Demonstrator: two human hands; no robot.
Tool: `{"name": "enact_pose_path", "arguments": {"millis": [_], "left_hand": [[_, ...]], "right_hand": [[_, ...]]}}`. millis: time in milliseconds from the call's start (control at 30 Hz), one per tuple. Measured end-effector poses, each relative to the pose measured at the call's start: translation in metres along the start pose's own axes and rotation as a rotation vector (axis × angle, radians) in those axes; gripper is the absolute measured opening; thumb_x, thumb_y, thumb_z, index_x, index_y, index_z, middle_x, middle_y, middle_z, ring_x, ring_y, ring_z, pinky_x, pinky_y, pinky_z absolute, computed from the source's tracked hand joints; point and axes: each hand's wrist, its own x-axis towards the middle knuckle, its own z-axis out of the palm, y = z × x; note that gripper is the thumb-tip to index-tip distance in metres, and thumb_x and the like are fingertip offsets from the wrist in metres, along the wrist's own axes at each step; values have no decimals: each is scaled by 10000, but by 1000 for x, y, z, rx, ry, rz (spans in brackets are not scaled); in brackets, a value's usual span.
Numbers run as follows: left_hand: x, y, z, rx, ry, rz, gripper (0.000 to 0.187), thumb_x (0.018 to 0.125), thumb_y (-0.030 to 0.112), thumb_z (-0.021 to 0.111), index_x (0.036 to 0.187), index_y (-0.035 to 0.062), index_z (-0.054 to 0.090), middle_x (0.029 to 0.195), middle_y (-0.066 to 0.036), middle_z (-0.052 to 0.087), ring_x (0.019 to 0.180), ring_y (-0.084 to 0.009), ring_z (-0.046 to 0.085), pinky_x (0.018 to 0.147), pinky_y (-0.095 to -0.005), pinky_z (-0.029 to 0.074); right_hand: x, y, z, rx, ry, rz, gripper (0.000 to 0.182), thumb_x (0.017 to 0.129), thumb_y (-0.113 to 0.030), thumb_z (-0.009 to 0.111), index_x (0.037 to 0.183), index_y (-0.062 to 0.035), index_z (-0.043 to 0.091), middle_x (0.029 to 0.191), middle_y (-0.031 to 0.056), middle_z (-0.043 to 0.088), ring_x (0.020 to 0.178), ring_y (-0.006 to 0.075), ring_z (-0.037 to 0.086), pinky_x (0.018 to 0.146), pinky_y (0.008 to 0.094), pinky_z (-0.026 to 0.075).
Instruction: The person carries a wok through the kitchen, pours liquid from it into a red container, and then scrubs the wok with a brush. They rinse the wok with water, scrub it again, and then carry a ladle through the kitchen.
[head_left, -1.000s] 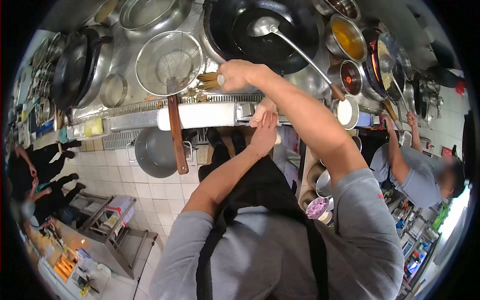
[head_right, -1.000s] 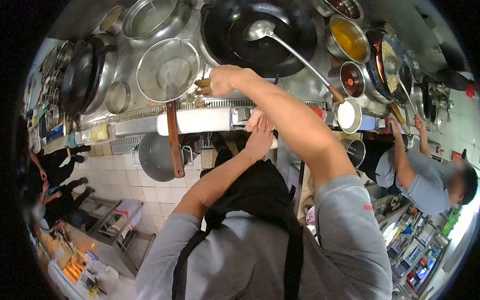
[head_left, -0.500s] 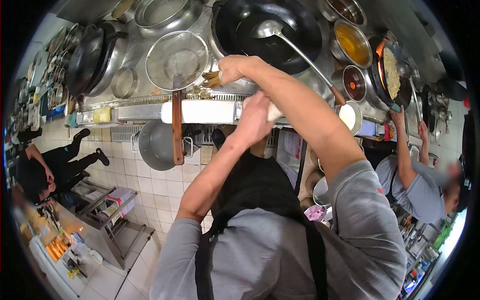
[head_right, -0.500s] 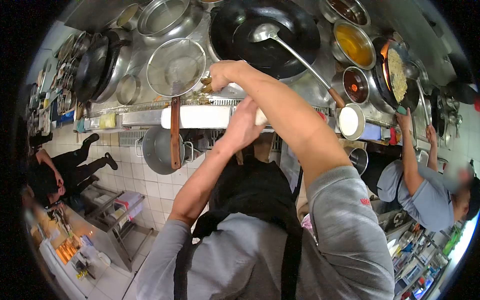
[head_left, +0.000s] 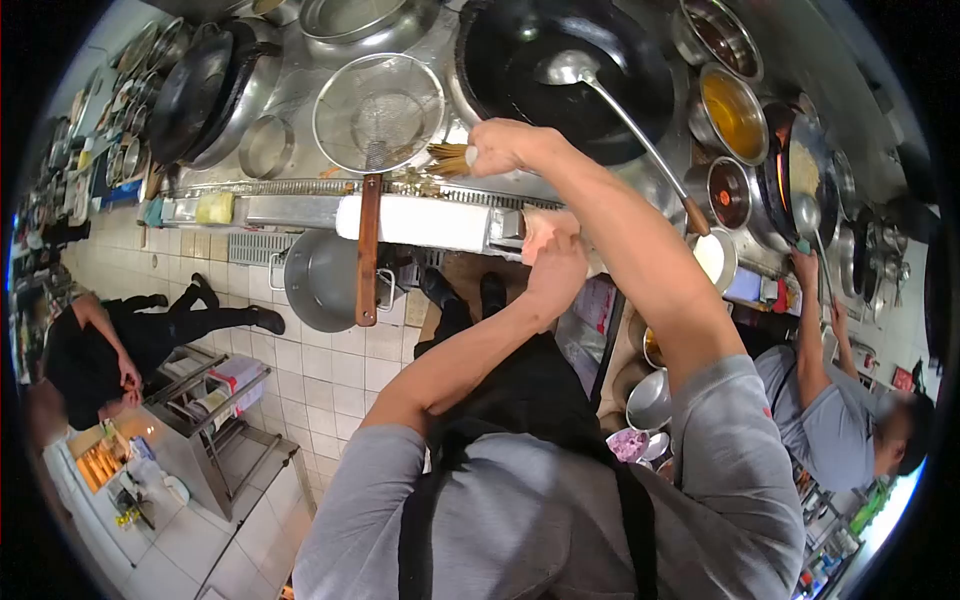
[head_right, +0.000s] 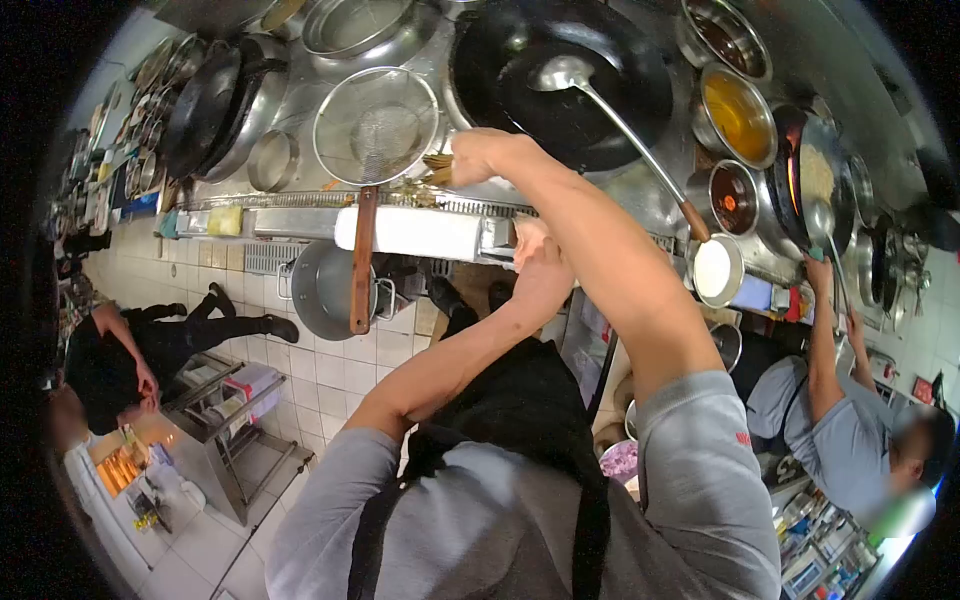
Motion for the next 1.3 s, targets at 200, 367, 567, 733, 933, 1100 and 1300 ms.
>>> {"name": "enact_pose_path", "arguments": {"millis": [200,367,567,733,933,1100,1300], "left_hand": [[-2,-18,-26,140,378,69,655,812,269,801,1344,-32,564,1397,-239,541,1299,-419,510,1021,-484,478],[-100,-103,-119,-241,688,-227,601,768,135,804,1262,-91,548,1150,-278,601,1082,-480,581,977,-529,486],[-190,-283,-110,-1125,343,-718,450,982,286,707,1238,-54,561,1088,-214,676,960,-322,673,798,-437,552],[-205,-325,-142,-1774,200,-394,187,1061,172,588,1137,20,510,960,-158,699,721,-234,680,547,-388,508],[-236,-351,-224,-446,370,-493,158,1041,77,483,1111,-62,453,847,-400,625,922,-592,620,788,-614,499],[-209,-427,-245,-110,357,-412,193,979,17,501,1149,-60,451,1003,-384,655,941,-555,661,818,-599,537],[-213,-484,-302,226,337,-433,212,988,29,437,1191,-34,437,1100,-329,664,918,-480,713,770,-527,592]], "right_hand": [[9,1,12,-1,18,12,350,760,-266,704,938,28,766,967,241,749,920,403,730,811,467,569],[12,3,26,18,105,-3,299,756,-231,684,887,25,768,959,260,742,918,418,727,830,467,573],[2,-39,34,19,298,222,265,752,-204,691,871,19,772,955,251,752,930,435,727,852,472,580],[21,-78,51,84,153,125,404,771,-240,694,1101,-14,750,1105,273,731,1060,413,701,951,471,546],[54,-112,42,18,236,368,382,793,-231,674,1091,-7,757,1109,265,734,1086,414,699,963,472,545],[59,-148,36,96,204,182,404,791,-231,667,1108,6,745,1105,287,726,1088,431,689,983,483,533],[87,-163,30,23,235,142,405,786,-218,656,1112,10,729,1075,294,723,1071,445,684,966,499,524]]}}
